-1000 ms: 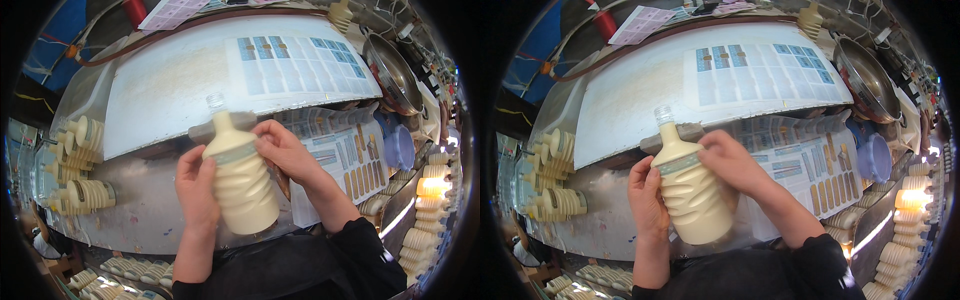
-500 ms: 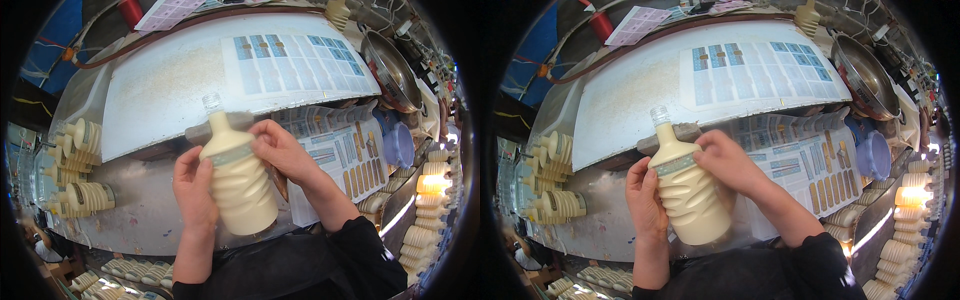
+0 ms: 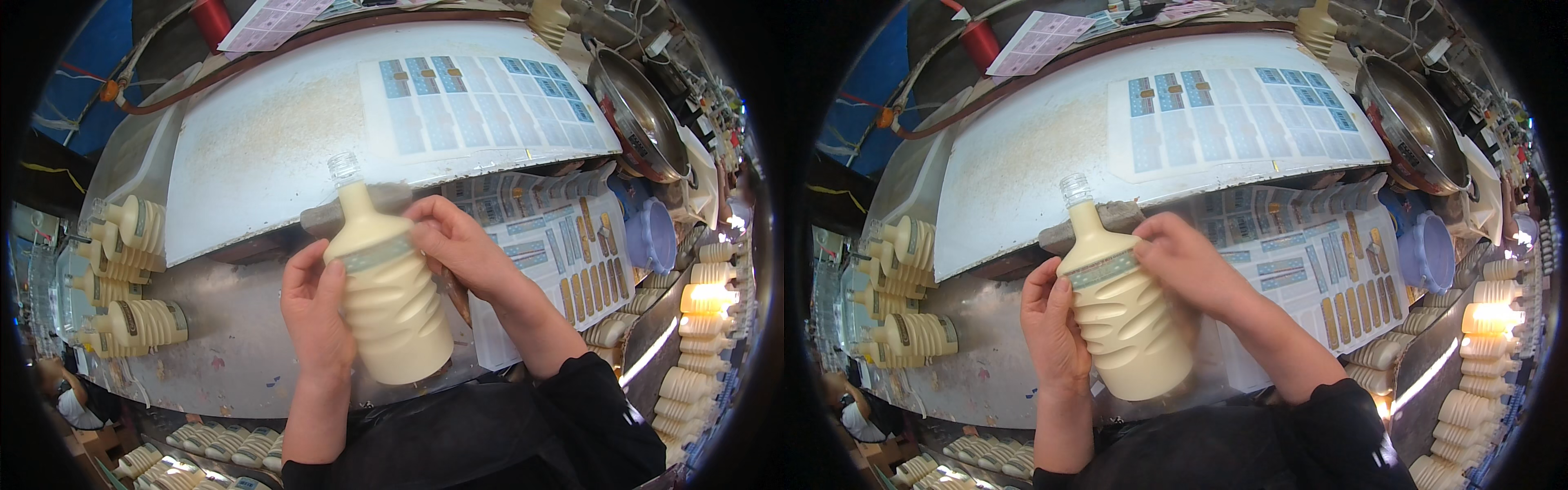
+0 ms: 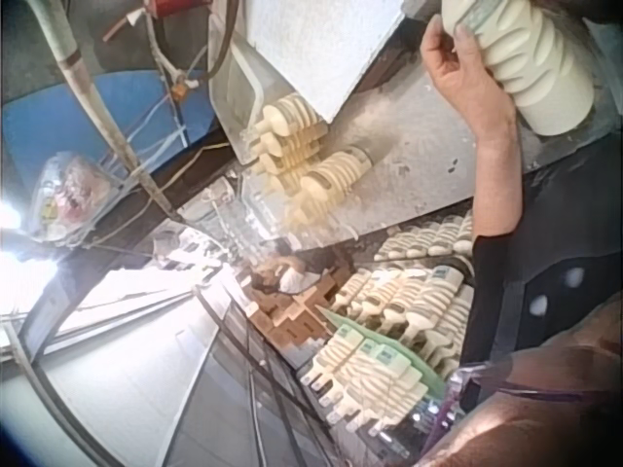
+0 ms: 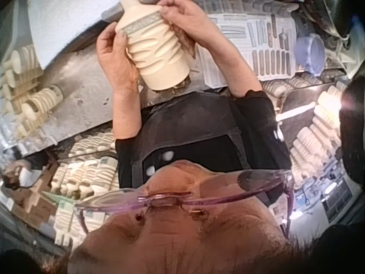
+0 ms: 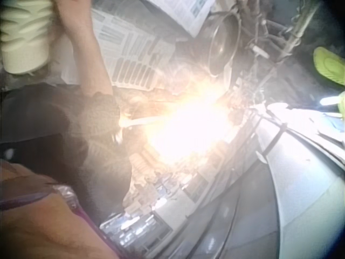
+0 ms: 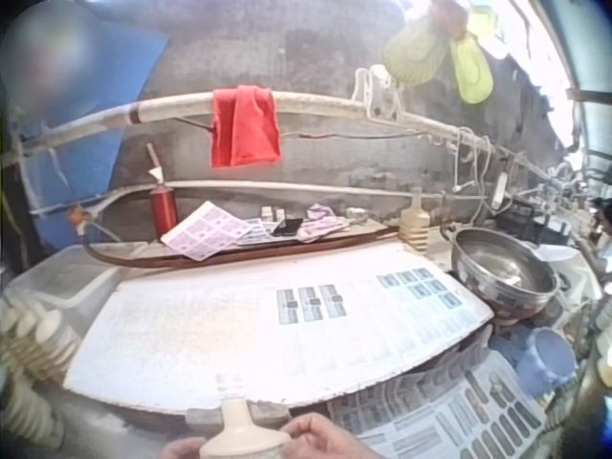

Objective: The person picks up a ribbed plastic bottle, applies a rectangular label to its side, and smooths it with a small tool. The person repeats this process on multiple bottles, placing each labeled bottle back on the work surface.

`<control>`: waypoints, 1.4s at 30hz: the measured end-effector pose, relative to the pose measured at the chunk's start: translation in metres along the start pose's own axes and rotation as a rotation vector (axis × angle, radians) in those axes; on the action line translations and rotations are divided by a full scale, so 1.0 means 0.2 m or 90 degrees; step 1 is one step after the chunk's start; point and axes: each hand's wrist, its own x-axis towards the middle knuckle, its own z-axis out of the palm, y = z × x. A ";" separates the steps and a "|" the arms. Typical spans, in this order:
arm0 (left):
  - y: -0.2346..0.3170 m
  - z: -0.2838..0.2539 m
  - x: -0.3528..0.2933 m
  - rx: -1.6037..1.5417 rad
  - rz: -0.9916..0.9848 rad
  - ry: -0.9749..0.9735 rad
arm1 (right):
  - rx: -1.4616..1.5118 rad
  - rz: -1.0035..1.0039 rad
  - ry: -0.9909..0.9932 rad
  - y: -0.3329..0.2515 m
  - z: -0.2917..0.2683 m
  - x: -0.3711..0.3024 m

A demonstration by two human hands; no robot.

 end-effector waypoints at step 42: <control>0.00 -0.01 0.01 0.011 -0.014 -0.053 | -0.354 -0.348 0.225 -0.17 0.18 0.06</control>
